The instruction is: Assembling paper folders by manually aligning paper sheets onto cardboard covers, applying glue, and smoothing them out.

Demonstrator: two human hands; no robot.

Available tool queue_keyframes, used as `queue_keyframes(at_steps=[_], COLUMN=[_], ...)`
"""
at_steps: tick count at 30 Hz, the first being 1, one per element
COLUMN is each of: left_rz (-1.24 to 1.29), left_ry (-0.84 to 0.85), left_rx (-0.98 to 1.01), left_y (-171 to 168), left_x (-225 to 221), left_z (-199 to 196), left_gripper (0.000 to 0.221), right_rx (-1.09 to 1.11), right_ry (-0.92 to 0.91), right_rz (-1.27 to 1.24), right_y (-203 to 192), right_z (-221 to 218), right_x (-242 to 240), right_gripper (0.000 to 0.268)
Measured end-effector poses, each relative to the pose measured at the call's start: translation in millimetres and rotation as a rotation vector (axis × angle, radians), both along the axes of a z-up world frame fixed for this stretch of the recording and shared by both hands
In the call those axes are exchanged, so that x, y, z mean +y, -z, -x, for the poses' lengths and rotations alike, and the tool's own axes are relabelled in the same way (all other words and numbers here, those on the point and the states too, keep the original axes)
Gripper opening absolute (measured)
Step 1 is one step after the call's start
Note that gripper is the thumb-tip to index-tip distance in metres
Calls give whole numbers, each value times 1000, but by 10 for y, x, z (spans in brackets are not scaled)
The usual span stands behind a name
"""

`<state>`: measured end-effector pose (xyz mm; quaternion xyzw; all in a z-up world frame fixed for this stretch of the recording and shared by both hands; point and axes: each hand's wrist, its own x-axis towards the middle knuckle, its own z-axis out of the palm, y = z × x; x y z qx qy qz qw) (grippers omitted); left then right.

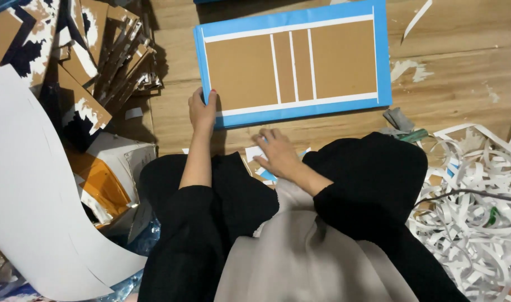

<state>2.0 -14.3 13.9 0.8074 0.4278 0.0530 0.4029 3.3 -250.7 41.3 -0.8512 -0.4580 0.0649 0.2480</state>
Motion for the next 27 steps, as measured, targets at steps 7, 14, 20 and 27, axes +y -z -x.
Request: queue_keyframes(at_steps=[7, 14, 20, 27], left_rz=[-33, -54, -263, -321], left_ry=[109, 155, 202, 210], left_rx=[28, 128, 39, 121], left_y=[29, -64, -92, -190], left_x=[-9, -35, -93, -135], left_z=[-22, -48, -74, -242], left_gripper=[66, 74, 65, 61], right_rx=[431, -191, -480, -364], right_ry=[-183, 623, 610, 769], right_rz=[174, -103, 183, 173], right_y=[-286, -33, 399, 774], right_z=[-226, -2884, -3660, -4080], right_x=[-231, -1097, -1366, -1998], right_gripper=[33, 33, 54, 65])
